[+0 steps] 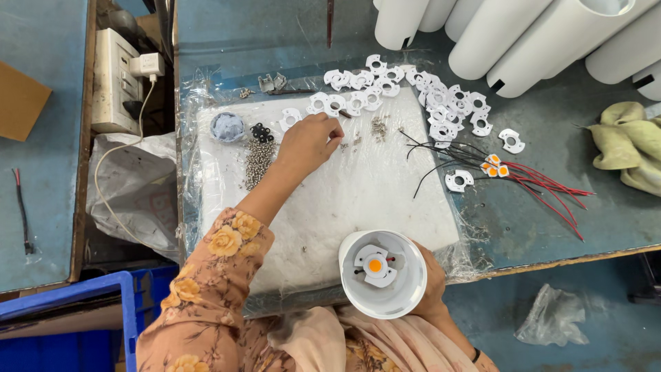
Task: The person assembles LED light fixtures by inserting LEDs and wires into white cylindrical housings, securing components with a power drill, and adding washers and nuts. The person repeats this process for multiple units, placing finished housings aside.
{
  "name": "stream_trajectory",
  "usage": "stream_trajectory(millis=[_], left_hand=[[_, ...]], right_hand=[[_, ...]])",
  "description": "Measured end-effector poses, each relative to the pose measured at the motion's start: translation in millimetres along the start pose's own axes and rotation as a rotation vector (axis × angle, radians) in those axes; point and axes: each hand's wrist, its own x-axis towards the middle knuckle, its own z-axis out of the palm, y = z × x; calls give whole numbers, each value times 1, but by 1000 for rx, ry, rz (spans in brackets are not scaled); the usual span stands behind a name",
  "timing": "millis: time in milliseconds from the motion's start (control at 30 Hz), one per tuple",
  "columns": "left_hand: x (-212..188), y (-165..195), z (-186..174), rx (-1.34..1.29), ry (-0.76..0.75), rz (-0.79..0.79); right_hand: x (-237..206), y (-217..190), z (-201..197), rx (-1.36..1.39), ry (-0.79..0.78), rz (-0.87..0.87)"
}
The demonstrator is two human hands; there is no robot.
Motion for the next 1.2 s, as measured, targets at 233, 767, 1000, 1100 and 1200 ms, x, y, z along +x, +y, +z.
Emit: stream_trajectory(millis=[233, 767, 1000, 1100, 1200], left_hand=[[5, -6, 26, 155, 34, 140], [-61, 118, -144, -345, -247, 124], [-113, 189, -130, -82, -156, 547], [-111, 192, -112, 106, -167, 595], [-111, 196, -98, 162, -226, 633]], right_hand=[[0, 1, -2, -4, -1, -15], [-7, 1, -4, 13, -7, -50], [-9, 3, -5, 62, -23, -5], [-9, 3, -5, 72, 3, -43], [-9, 3, -5, 54, -5, -48]])
